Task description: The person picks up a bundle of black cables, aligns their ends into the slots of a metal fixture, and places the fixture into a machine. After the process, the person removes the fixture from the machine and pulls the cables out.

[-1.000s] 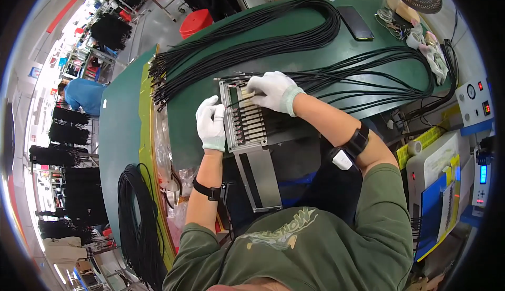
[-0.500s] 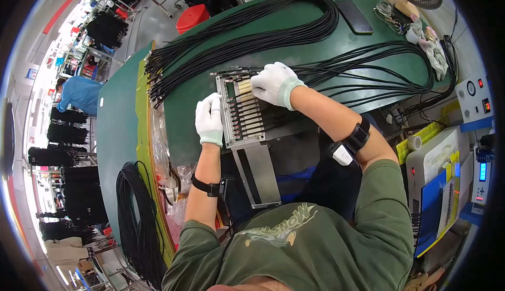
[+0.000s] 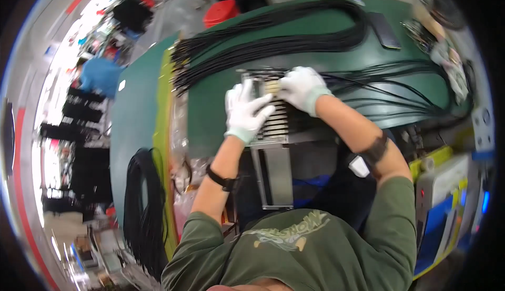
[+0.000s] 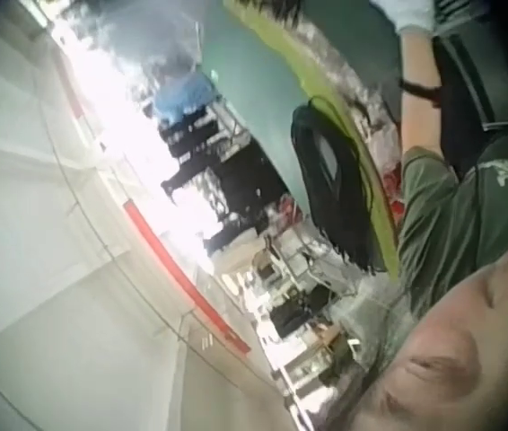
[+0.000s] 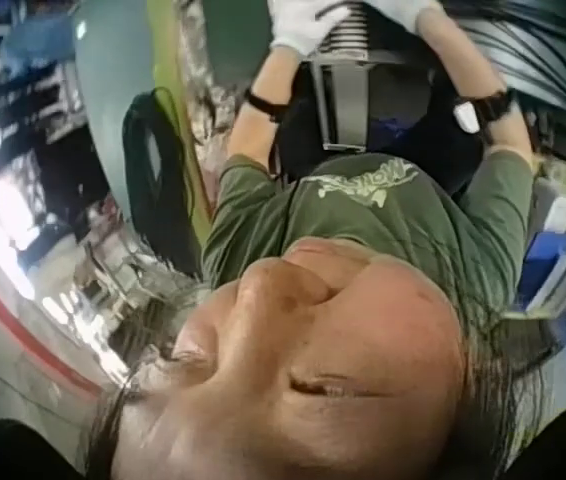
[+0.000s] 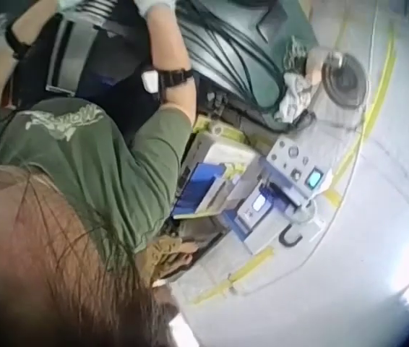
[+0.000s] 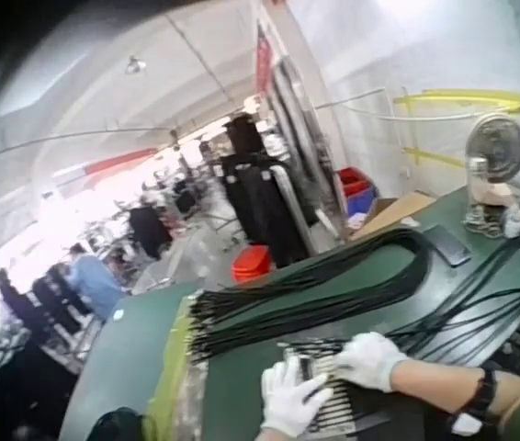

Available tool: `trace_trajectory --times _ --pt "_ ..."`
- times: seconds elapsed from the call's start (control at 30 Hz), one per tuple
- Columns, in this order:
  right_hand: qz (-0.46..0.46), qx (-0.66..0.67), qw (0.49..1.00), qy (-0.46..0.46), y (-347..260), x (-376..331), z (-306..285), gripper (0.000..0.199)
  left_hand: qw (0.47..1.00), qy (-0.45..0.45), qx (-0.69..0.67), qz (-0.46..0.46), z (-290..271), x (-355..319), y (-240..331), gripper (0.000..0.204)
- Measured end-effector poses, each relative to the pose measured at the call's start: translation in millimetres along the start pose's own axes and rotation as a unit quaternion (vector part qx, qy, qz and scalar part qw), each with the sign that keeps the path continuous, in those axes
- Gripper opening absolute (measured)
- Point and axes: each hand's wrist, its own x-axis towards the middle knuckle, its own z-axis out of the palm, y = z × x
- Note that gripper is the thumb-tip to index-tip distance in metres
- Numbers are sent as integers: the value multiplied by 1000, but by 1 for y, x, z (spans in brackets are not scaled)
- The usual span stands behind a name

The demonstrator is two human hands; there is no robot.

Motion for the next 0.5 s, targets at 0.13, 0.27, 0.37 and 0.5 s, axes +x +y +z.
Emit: trace_trajectory --times 0.13,0.27,0.37,0.5 --pt "23 -71 997 38 13 8 -11 17 999 -35 -5 -34 3 11 13 29" --pt "44 -132 990 -14 25 19 3 18 998 -6 -52 -47 3 4 6 26" --pt "34 -113 993 4 30 16 8 17 996 19 -71 -44 8 4 3 24" --pt "33 -95 994 48 31 13 -4 14 989 92 -109 -44 11 6 -5 19"
